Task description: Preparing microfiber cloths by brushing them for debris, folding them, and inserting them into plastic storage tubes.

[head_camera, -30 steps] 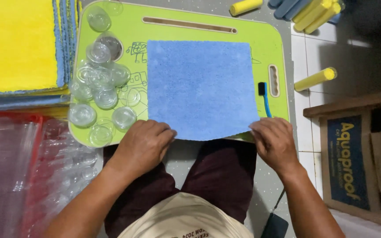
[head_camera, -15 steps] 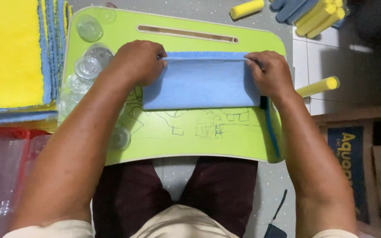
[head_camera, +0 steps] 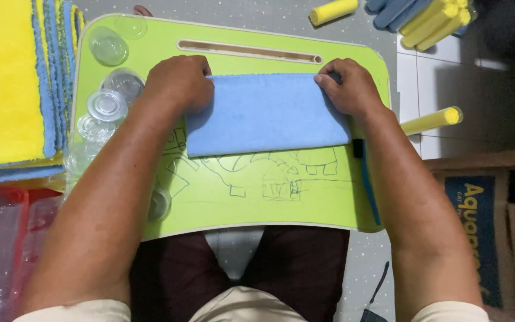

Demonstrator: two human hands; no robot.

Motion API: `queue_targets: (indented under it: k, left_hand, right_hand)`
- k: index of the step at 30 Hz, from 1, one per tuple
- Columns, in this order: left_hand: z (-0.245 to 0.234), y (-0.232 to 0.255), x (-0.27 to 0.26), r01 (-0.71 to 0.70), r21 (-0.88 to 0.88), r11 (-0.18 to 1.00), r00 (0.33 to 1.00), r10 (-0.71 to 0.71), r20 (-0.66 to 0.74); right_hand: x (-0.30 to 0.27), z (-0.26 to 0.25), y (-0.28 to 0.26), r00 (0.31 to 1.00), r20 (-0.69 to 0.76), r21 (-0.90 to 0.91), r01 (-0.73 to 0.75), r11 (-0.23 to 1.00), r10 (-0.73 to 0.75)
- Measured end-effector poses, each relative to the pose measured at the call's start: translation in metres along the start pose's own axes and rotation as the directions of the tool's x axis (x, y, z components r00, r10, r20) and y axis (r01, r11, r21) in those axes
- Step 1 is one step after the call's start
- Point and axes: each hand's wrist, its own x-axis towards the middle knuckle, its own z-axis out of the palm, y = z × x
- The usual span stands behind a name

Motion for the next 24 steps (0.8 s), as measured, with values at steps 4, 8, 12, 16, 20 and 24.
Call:
queue_targets:
  k: [4,8,12,16,20,24]
  left_hand:
    - [0.030,-0.014,0.010,-0.112,0.214,0.970,0.898,0.191,-0.397]
    - [0.047,0.015,-0.021,-0.182,0.384,0.905,0.837,0.348,-0.423]
    - [0.059,0.038,-0.035,-0.199,0.306,0.931,0.945,0.265,-0.191]
    - [0.051,0.052,-0.043,-0.171,0.365,0.915,0.976,0.209,-0.068]
    - [0.070,0.063,-0.025,-0.213,0.354,0.911,0.960,0.262,-0.095]
    - [0.076,0.096,-0.027,-0.283,0.319,0.904,0.948,0.314,-0.048]
  right_hand:
    - [-0.003,-0.005,-0.007,0.992,0.063,-0.032,-0.110,0.993,0.112]
    - [-0.001,0.000,0.010,0.997,0.057,-0.025,-0.055,0.998,0.056]
    - [-0.020,-0.005,0.009,0.998,-0.043,-0.027,-0.040,0.999,0.039]
    - [-0.065,-0.025,-0.008,0.999,-0.051,0.050,0.003,0.999,0.000]
    - [-0.129,-0.032,-0.020,0.999,-0.035,0.028,0.009,1.000,-0.009]
    - [-0.184,-0.008,-0.009,0.995,-0.004,0.087,-0.096,0.992,0.097]
